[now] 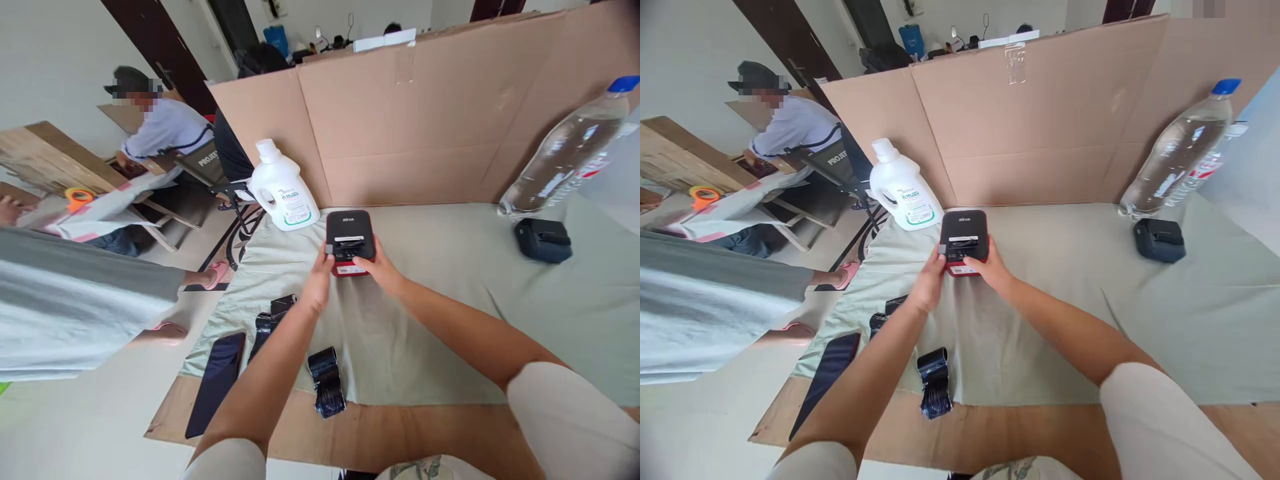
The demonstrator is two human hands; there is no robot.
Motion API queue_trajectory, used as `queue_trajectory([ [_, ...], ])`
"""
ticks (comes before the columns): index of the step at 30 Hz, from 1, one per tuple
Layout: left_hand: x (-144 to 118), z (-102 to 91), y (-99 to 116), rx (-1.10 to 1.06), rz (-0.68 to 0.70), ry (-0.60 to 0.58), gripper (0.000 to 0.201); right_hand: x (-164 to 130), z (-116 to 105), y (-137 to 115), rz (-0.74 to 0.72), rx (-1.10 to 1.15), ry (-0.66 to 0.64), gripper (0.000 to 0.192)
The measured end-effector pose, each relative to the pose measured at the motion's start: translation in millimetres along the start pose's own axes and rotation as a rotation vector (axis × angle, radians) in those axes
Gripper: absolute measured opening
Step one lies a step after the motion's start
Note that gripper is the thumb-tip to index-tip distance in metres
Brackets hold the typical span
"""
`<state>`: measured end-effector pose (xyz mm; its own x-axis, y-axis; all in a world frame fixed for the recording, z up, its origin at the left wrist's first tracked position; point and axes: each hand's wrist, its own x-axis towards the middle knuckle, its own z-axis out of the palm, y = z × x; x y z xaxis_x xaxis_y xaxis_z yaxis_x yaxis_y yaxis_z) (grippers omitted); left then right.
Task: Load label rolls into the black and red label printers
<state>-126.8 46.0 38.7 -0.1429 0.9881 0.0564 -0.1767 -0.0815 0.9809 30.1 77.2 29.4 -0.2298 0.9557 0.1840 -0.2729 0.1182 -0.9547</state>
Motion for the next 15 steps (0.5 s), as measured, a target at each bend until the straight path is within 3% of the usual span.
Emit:
queue_trajectory([
  [4, -74.9, 63.6, -16.6, -0.027, -0.124, -0.122, 0.064, -83.6, -56.0, -42.8, 0.028, -0.075, 0.090, 0.078],
  [8, -126.1, 110.2, -31.7, -0.020, -0.262, -0.144, 0.067, -147.4, -93.6, -60.4, 0.091, -0.173, 0.172, 0.082],
  [12, -148.9, 127.7, -39.8, 0.032, -0.310, -0.168, 0.069, -177.5, -115.6, -56.2, 0.123, -0.277, 0.206, 0.091],
  [15, -150.3, 128.4, -41.0, 0.068, -0.249, -0.160, 0.067, -184.0, -126.9, -51.0, 0.106, -0.433, 0.220, 0.104],
])
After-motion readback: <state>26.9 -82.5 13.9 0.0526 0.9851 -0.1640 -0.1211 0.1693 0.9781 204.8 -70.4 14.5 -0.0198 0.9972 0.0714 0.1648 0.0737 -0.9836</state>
